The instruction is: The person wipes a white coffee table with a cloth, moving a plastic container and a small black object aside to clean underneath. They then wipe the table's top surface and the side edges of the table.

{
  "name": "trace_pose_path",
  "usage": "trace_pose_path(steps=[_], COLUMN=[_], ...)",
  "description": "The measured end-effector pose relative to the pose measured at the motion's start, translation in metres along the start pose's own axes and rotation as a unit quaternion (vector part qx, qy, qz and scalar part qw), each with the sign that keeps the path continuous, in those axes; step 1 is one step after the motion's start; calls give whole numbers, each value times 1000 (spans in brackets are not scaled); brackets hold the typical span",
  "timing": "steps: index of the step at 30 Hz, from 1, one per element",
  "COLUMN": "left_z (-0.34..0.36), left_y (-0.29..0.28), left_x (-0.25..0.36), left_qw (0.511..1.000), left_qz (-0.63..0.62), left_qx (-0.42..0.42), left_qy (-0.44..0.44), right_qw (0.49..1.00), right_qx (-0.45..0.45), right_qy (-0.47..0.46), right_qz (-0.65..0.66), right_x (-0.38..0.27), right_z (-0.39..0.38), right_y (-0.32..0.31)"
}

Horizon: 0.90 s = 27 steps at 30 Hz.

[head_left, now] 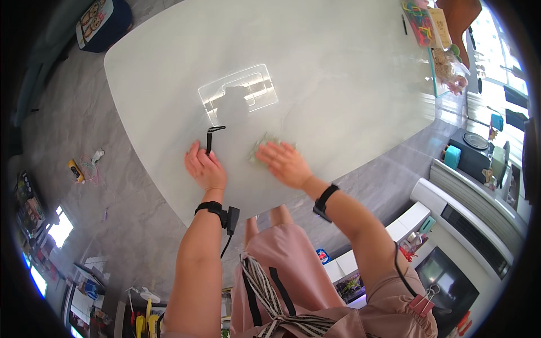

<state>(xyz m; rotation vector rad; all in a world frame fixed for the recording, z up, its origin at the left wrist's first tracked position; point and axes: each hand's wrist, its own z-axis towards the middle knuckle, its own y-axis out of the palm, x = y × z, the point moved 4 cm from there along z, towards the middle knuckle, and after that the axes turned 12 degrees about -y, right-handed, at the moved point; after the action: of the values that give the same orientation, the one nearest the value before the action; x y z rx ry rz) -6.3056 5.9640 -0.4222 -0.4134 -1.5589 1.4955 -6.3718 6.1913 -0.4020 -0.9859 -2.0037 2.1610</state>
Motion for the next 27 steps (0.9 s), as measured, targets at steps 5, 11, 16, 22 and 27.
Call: trace_pose_path(steps=[5, 11, 16, 22, 27], left_z=[-1, -2, -3, 1, 1], left_y=[5, 0, 6, 0, 3], left_x=[13, -3, 11, 4, 2], left_qw=[1000, 1000, 1000, 1000, 1000], left_qz=[-14, 9, 0, -13, -26], left_qx=[-25, 7, 2, 11, -3], left_qy=[-10, -11, 7, -5, -11], right_qw=[960, 998, 940, 977, 996], right_qx=[170, -47, 142, 51, 85], right_qy=[200, 14, 264, 196, -42], right_qz=[-98, 27, -165, -65, 1], right_x=[103, 1, 140, 36, 3], right_z=[58, -19, 13, 50, 156], right_y=[-47, 7, -39, -2, 1])
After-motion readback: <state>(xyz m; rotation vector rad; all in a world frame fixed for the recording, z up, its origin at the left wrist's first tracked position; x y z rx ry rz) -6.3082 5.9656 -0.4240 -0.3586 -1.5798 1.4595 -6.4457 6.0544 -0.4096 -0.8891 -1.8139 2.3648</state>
